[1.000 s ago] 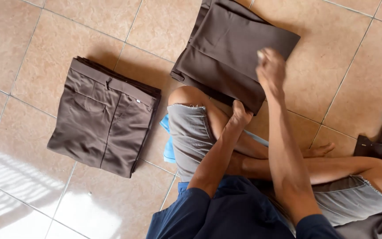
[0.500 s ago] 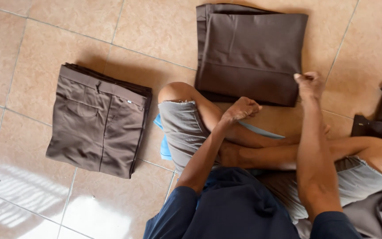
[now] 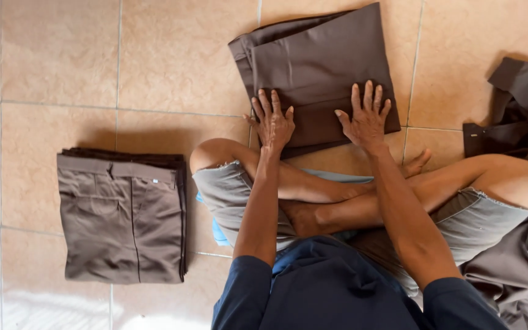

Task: Folding brown pants and stacking them neatly on the floor.

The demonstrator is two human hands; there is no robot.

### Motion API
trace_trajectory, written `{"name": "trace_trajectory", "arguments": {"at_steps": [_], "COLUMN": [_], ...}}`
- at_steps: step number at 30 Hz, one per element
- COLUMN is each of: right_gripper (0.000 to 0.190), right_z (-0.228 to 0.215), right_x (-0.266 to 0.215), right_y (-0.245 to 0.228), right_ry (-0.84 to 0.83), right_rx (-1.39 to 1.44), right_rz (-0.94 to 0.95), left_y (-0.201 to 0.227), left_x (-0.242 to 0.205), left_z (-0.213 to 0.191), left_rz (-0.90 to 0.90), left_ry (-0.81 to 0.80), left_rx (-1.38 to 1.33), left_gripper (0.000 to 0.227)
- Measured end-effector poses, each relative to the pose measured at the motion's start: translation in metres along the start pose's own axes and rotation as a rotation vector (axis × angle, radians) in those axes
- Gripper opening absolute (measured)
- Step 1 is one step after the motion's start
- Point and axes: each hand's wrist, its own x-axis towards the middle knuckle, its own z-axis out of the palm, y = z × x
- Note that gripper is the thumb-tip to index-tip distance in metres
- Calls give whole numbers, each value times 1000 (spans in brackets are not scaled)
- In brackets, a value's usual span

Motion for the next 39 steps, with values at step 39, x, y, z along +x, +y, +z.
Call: {"name": "trace_trajectory", "arguments": {"at_steps": [39], "right_gripper": [65], "right_z": [-20], "right_x": [73], "right_y": [2], "right_ry": [113], "right_rx": [-55], "right_rz": [57], "left_y": [26], "left_x": [29], "left_z": [-28], "left_rz": [22], "left_ry": [196], "left_rx": [80], "left_gripper": [71]}}
